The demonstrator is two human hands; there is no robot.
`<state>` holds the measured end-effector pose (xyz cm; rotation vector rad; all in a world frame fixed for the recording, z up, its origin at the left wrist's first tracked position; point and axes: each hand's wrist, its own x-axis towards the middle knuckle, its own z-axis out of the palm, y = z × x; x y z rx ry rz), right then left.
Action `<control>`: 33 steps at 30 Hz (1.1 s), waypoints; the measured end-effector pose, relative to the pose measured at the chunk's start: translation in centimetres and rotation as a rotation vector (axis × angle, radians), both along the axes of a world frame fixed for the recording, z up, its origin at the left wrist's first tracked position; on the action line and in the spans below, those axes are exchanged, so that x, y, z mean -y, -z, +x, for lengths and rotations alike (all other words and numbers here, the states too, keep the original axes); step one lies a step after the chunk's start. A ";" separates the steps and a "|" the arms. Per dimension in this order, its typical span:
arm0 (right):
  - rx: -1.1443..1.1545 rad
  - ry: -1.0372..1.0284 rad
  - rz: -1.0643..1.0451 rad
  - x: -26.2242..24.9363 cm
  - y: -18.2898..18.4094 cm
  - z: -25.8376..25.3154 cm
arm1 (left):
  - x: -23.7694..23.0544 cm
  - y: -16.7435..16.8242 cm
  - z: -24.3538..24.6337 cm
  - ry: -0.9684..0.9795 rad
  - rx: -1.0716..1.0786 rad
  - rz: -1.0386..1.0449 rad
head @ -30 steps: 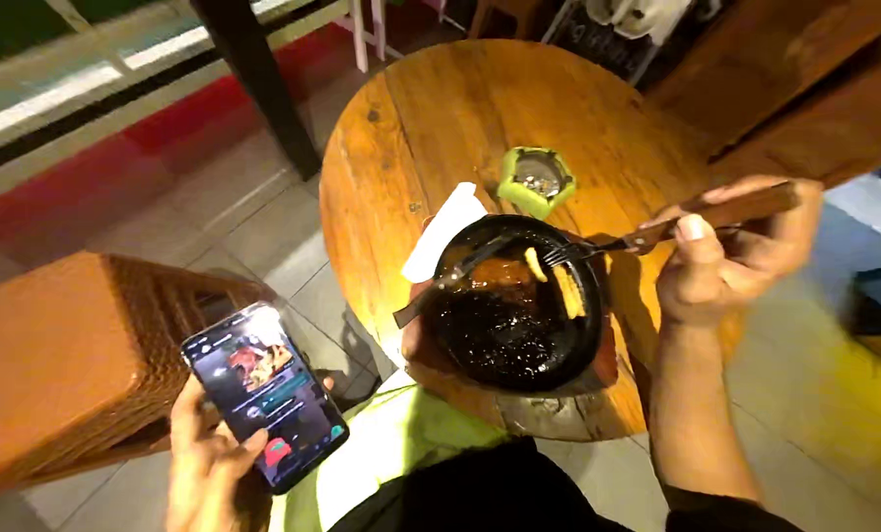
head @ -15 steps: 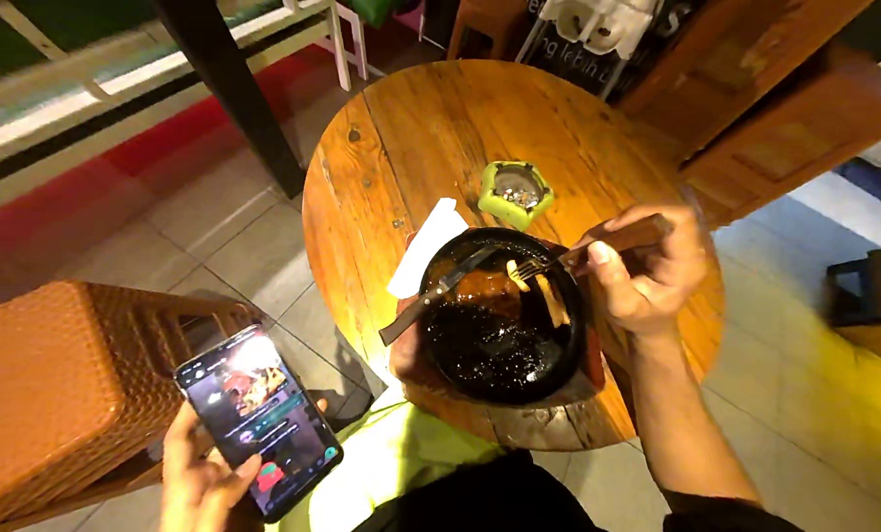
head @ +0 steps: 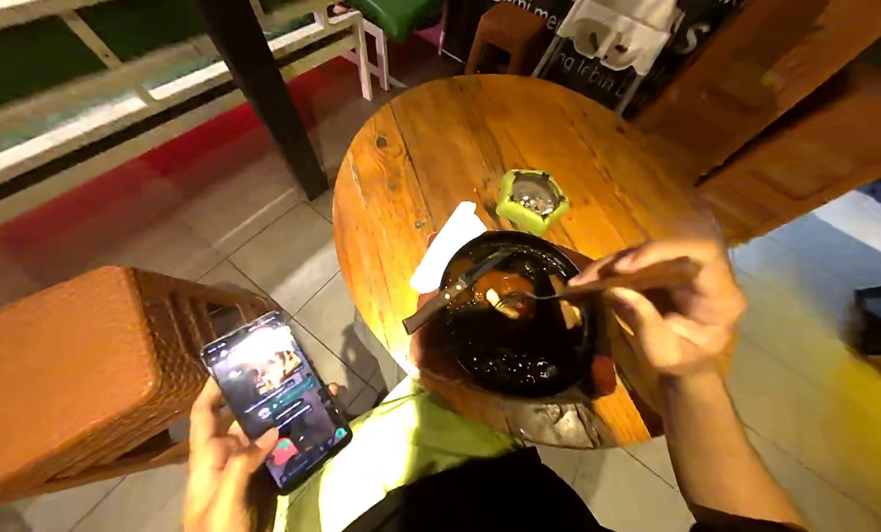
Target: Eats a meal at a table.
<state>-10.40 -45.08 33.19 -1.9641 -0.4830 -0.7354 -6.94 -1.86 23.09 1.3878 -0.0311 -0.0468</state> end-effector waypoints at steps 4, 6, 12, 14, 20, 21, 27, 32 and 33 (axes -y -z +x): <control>-0.047 -0.096 -0.301 -2.6 0.5 -0.9 | 0.0 -0.6 0.0 -0.006 -0.001 -0.021; -0.031 -0.118 -0.365 -3.5 0.5 -0.6 | -0.2 -0.6 0.0 0.005 0.010 -0.042; -0.032 -0.097 -0.381 -4.4 1.7 0.6 | -0.3 -1.1 -0.2 0.004 0.025 -0.080; -0.020 -0.114 -0.397 -4.5 1.8 0.9 | -0.3 -1.0 -0.2 0.011 0.028 -0.100; 0.000 -0.190 -0.483 -4.0 1.1 1.0 | 0.8 -1.1 0.4 0.020 0.016 -0.155; 0.001 -0.199 -0.489 -3.9 0.9 0.9 | 1.5 -1.0 0.9 0.024 0.006 -0.176; -0.006 -0.201 -0.476 -3.7 0.7 1.2 | 7.6 0.9 7.6 0.165 -0.220 -0.387; -0.056 -0.151 -0.301 -2.6 1.2 0.9 | 8.0 0.4 10.6 0.288 -0.307 -0.386; -0.067 -0.142 -0.249 -2.3 1.4 0.8 | 7.9 0.1 10.8 0.304 -0.304 -0.343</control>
